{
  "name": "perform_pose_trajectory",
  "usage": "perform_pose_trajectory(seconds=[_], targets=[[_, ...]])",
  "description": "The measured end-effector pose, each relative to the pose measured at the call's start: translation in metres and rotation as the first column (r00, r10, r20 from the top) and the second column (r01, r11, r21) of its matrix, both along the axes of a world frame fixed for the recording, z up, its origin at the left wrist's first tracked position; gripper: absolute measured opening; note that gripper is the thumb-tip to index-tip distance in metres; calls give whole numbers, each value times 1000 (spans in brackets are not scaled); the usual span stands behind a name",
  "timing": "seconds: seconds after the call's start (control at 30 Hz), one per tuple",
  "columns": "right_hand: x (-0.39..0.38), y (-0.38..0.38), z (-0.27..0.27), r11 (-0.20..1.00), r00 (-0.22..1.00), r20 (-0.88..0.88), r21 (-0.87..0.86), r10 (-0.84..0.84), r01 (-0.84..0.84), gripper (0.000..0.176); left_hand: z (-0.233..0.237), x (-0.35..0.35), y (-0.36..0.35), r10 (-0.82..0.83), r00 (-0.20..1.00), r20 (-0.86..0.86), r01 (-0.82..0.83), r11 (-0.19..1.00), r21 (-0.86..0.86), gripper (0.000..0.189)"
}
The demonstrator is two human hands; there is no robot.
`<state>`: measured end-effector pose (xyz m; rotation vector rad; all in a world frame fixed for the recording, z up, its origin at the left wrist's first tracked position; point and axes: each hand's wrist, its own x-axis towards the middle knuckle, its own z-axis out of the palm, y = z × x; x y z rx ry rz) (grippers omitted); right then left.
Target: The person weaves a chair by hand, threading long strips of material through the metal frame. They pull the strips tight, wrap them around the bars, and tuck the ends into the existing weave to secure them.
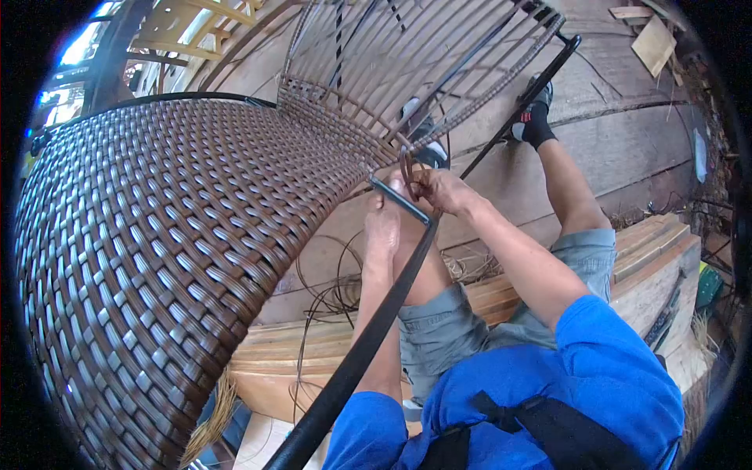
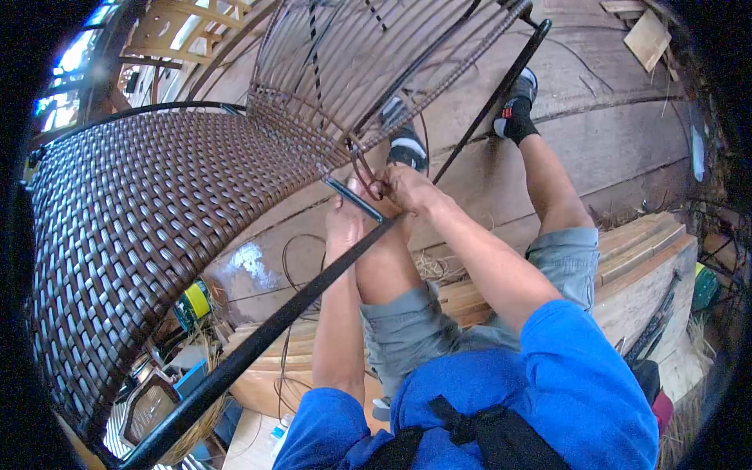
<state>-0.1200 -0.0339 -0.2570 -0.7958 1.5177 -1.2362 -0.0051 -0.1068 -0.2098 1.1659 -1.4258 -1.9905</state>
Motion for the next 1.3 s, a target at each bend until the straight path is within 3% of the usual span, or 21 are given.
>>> perform_pose_trajectory(seconds=[0.07, 0.13, 0.17, 0.23, 0.33, 0.4, 0.47, 0.5, 0.57, 0.6, 0.63, 0.67, 0.7, 0.77, 0.83, 0.87, 0.97, 1.0, 1.1, 1.27, 1.3], targets=[[-13, -9, 2, 984, 987, -144, 172, 74, -48, 16, -4, -18, -1, -53, 982, -180, 42, 997, -60, 28], [-17, -13, -1, 932, 953, -253, 354, 169, -72, 18, -17, -11, -14, -197, 976, -96, 170, 958, -232, 29], [-17, -10, -2, 946, 915, -352, 315, 195, -81, 18, -26, -8, -18, -262, 964, -49, 234, 921, -312, 30], [-15, 2, 0, 965, 809, -542, 238, 229, -113, 20, -39, -7, -14, -233, 967, -106, 211, 960, -183, 29], [-19, 27, 39, 989, 922, -385, 145, 46, 11, 22, -55, -1, -5, -140, 945, -297, 159, 986, 41, 20], [-20, 32, 86, 991, 933, -358, 120, -18, 65, 24, -31, 4, -3, 161, 844, -511, 240, 740, 629, 12], [-9, 25, 104, 992, 915, -400, 82, -55, 95, 30, -25, 0, 19, -77, 923, -376, 125, 987, 105, 18], [-3, 21, 102, 989, 895, -435, 54, -98, 134, 29, -19, -2, 30, -148, 955, -258, 97, 975, -200, 20], [6, 13, 95, 980, 845, -503, -16, -180, 199, 29, 0, -7, 39, -69, 983, -170, 45, 989, -144, 21], [9, 14, 91, 971, 864, -444, -77, -237, 227, 24, -2, -8, 39, -33, 982, -186, 18, 996, -85, 21], [12, 18, 91, 952, 937, -197, -162, -290, 261, 22, -11, -8, 39, 4, 980, -199, -9, 1000, -23, 21], [13, 24, 92, 924, 952, 62, -229, -301, 307, 20, -60, 2, 32, -52, 998, -28, 37, 920, -391, 27], [15, 31, 95, 890, 909, 316, -275, -273, 363, 19, -39, -2, 38, -21, 999, 39, 33, 935, -353, 26], [8, 48, 145, 869, 904, 352, -337, -241, 363, 12, 21, -13, 51, 32, 985, 169, 16, 962, -273, 29], [9, 61, 181, 809, 826, 550, -428, -121, 404, 11, 7, -15, 48, 78, 993, 84, -55, 969, -242, 47], [3, 62, 187, 820, 814, 570, -409, -114, 401, 15, 4, -11, 48, 63, 958, 280, 69, 897, -437, 43], [-24, 25, 125, 859, 897, 34, -272, -442, 434, 23, -1, -9, 39, 50, 858, 511, 236, 845, -479, 44], [-26, 18, 121, 868, 818, -333, -347, -469, 356, 22, -7, -8, 35, 20, 844, 536, 248, 872, -422, 47], [-27, 11, 115, 946, 690, -652, -150, -313, 288, 21, -23, -6, 33, 39, 926, 374, 123, 909, -398, 53], [-17, 10, 130, 990, 798, -591, -18, -121, 137, 31, -13, -5, 30, -67, 993, 97, 97, 934, -345, 35], [-19, 11, 124, 984, 830, -528, -111, -178, 141, 32, -14, -6, 26, -69, 998, -11, 63, 955, -289, 31]])
